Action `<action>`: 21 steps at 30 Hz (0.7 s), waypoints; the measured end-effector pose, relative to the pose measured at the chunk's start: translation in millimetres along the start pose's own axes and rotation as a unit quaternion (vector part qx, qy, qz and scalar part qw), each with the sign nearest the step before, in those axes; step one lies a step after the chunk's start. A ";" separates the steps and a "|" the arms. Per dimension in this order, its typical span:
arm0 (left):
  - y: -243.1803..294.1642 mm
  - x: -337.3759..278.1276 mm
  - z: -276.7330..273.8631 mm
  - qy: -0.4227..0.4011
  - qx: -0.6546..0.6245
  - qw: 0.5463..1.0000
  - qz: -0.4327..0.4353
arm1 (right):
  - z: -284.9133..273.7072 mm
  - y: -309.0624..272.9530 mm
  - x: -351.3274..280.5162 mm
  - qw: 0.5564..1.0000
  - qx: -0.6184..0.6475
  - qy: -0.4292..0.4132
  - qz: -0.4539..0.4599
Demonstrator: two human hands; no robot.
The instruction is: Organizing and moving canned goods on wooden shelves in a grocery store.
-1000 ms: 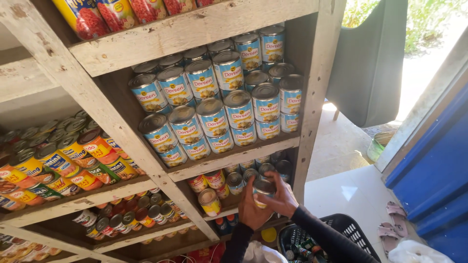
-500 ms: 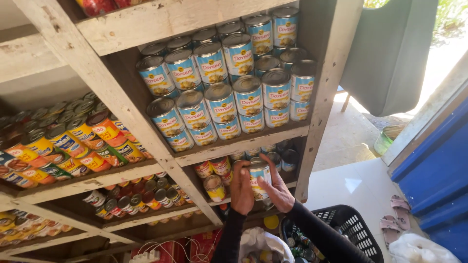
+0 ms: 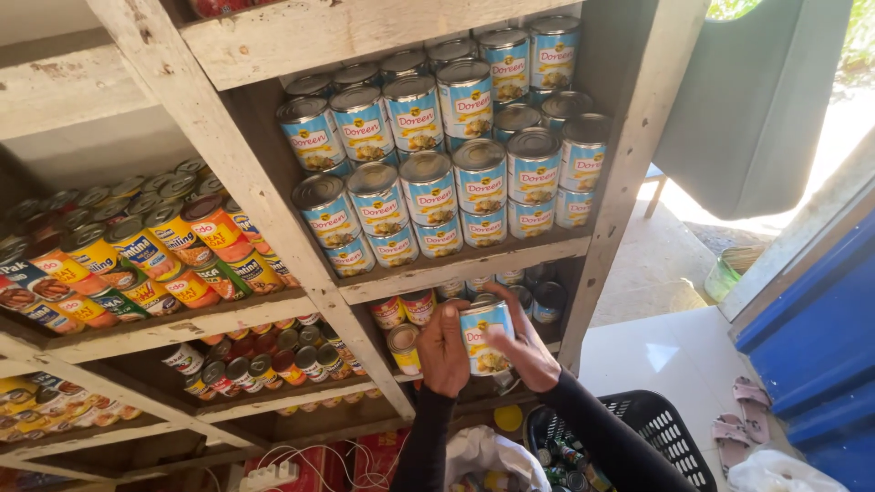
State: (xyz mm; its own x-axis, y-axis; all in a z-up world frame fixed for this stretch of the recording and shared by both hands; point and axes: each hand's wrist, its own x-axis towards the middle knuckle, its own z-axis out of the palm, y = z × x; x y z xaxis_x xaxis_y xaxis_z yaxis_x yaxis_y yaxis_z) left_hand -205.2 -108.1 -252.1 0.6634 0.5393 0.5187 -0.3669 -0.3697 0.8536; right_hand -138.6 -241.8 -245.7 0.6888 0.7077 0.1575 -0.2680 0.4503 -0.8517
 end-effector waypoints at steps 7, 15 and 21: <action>46.4 8.5 1.8 -0.030 0.075 0.997 0.016 | -25.4 -11.3 -7.2 0.972 -0.214 -0.004 -0.095; 97.3 37.5 6.6 -0.051 0.129 0.977 0.163 | -0.9 -94.4 -12.7 0.923 -0.359 -0.005 -0.138; 121.3 89.6 -2.8 -0.197 0.001 0.960 0.201 | -15.5 -130.3 14.8 0.930 -0.293 -0.028 -0.221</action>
State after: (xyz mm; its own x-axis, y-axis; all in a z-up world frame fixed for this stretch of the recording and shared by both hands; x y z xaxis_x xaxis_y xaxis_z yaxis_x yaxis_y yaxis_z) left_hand -192.1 -102.6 -101.9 0.6634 0.0257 0.7478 -0.6438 -0.4896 0.5880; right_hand -83.0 -298.5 -140.1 0.6042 0.5579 0.5689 0.4579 0.3412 -0.8209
